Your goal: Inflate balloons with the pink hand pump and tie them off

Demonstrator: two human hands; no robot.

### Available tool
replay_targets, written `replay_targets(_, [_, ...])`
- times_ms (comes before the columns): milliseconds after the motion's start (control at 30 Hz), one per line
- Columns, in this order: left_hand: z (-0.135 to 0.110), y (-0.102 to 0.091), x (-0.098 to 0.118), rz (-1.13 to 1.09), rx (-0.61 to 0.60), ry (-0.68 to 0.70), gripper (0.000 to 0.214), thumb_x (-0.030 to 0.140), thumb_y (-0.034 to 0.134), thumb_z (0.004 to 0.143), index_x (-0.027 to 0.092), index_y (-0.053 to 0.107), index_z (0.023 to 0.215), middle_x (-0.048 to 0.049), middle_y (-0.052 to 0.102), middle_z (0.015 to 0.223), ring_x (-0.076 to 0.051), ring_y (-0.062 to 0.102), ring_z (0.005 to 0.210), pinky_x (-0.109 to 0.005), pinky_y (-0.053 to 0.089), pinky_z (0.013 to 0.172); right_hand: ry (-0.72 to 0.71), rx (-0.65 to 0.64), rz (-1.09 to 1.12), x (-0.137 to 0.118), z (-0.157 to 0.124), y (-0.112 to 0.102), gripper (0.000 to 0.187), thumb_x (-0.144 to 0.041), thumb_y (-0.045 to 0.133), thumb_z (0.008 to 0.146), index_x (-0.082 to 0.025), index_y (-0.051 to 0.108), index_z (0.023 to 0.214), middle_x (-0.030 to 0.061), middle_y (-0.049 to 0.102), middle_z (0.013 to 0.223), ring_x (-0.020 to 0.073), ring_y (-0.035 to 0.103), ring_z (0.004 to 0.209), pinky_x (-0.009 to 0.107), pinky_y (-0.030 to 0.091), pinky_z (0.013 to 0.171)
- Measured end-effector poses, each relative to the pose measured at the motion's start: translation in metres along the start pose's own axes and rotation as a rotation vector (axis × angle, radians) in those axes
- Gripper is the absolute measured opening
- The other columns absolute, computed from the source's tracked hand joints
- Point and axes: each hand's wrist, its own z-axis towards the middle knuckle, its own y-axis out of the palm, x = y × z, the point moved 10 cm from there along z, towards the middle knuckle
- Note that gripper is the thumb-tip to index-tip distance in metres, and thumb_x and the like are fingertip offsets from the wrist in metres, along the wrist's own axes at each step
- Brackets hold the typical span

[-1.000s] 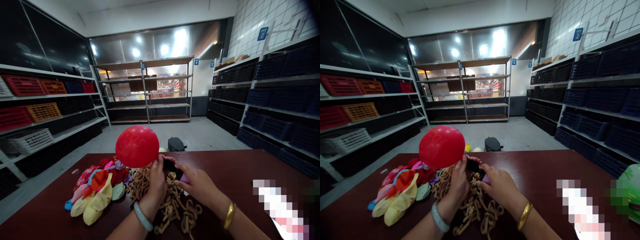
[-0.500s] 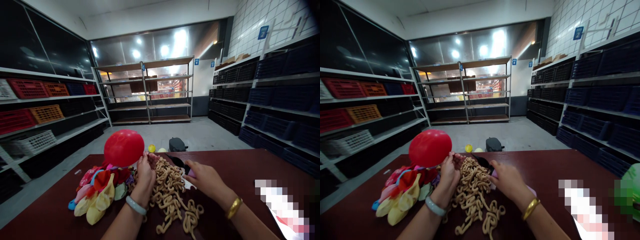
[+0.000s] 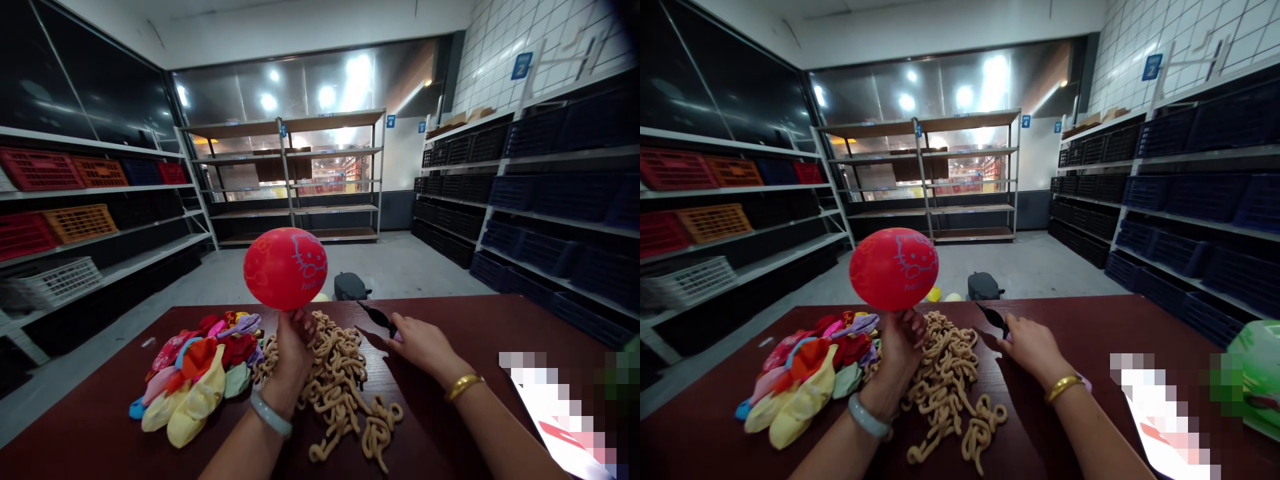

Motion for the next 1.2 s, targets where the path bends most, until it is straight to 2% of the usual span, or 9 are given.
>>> replay_targets(267, [0.000,0.010,-0.011,0.099,-0.053,-0.063,0.026,0.035,0.055,0.075,0.021,0.035,0.065,0.0045,0.038,0.052,-0.009,0.036,0.042,-0.017,0.016,0.033,0.043,-0.008,-0.046,0.001,-0.002,0.002,0.033,-0.042,0.050,0.087,-0.016,0.063,0.102,0.0155,0.069,0.094,0.0318,0.067,0.088,0.039,0.047,0.068])
replay_targets(433, [0.003,0.012,-0.016,0.157,-0.122,-0.060,0.027,0.033,0.070,0.070,0.017,0.049,0.075,0.0015,0.053,0.063,-0.010,0.052,0.055,-0.018,0.036,0.046,0.083,-0.042,-0.056,0.011,-0.003,0.007,0.030,-0.041,0.059,0.082,-0.015,0.066,0.096,0.0153,0.067,0.095,0.0313,0.066,0.088,0.039,0.048,0.070])
replay_targets(533, [-0.001,0.011,-0.025,0.149,-0.096,-0.135,0.030,0.029,0.075,0.065,0.016,0.052,0.080,-0.0017,0.059,0.072,-0.012,0.058,0.064,-0.021,0.043,0.055,0.074,0.040,0.008,0.008,-0.002,-0.009,0.037,-0.049,0.059,0.082,-0.016,0.069,0.097,0.0160,0.066,0.098,0.0323,0.063,0.093,0.043,0.048,0.075])
replay_targets(667, [-0.023,0.031,-0.046,0.180,-0.190,-0.269,0.026,0.030,0.070,0.067,0.018,0.047,0.072,-0.0014,0.058,0.070,-0.012,0.056,0.061,-0.019,0.037,0.049,-0.142,0.296,0.429,-0.030,-0.006,-0.052,0.032,-0.043,0.050,0.092,-0.021,0.072,0.099,0.0109,0.065,0.106,0.0252,0.057,0.106,0.040,0.043,0.092])
replay_targets(767, [-0.052,0.046,-0.074,0.288,-0.293,-0.433,0.027,0.038,0.060,0.071,0.019,0.041,0.066,-0.0005,0.052,0.058,-0.011,0.048,0.048,-0.018,0.021,0.039,-0.277,0.130,0.999,-0.064,-0.010,-0.044,0.037,-0.047,0.047,0.092,-0.021,0.073,0.091,0.0074,0.069,0.089,0.0207,0.064,0.086,0.036,0.049,0.081])
replay_targets(867, [-0.072,0.047,-0.094,0.419,-0.318,-0.538,0.030,0.043,0.052,0.072,0.020,0.036,0.060,0.0008,0.044,0.046,-0.008,0.036,0.039,-0.020,0.010,0.038,-0.207,-0.109,1.470,-0.088,-0.015,-0.020,0.037,-0.052,0.059,0.083,-0.018,0.071,0.085,0.0035,0.068,0.071,0.0180,0.062,0.065,0.032,0.050,0.064])
replay_targets(933, [-0.078,0.045,-0.100,0.466,-0.322,-0.569,0.032,0.045,0.049,0.072,0.021,0.034,0.058,0.0023,0.038,0.043,-0.007,0.031,0.036,-0.021,0.009,0.039,-0.146,-0.142,1.662,-0.093,-0.018,-0.014,0.033,-0.049,0.072,0.072,-0.017,0.069,0.077,0.0021,0.067,0.068,0.0169,0.060,0.061,0.030,0.048,0.060])
replay_targets(1100, [-0.086,0.052,-0.102,0.398,-0.429,-0.663,0.035,0.045,0.057,0.070,0.020,0.034,0.060,0.0029,0.038,0.049,-0.008,0.034,0.042,-0.022,0.015,0.040,-0.018,-0.137,1.916,-0.093,-0.025,-0.018,0.032,-0.047,0.075,0.068,-0.017,0.065,0.069,0.0012,0.061,0.057,0.0166,0.055,0.053,0.031,0.047,0.054])
replay_targets(1200, [-0.080,0.061,-0.097,0.364,-0.511,-0.578,0.036,0.049,0.064,0.072,0.018,0.046,0.070,0.0009,0.044,0.059,-0.010,0.043,0.050,-0.020,0.018,0.041,0.041,-0.195,1.965,-0.090,-0.027,-0.014,0.036,-0.050,0.070,0.071,-0.017,0.061,0.063,0.0014,0.057,0.053,0.0166,0.053,0.049,0.032,0.046,0.050])
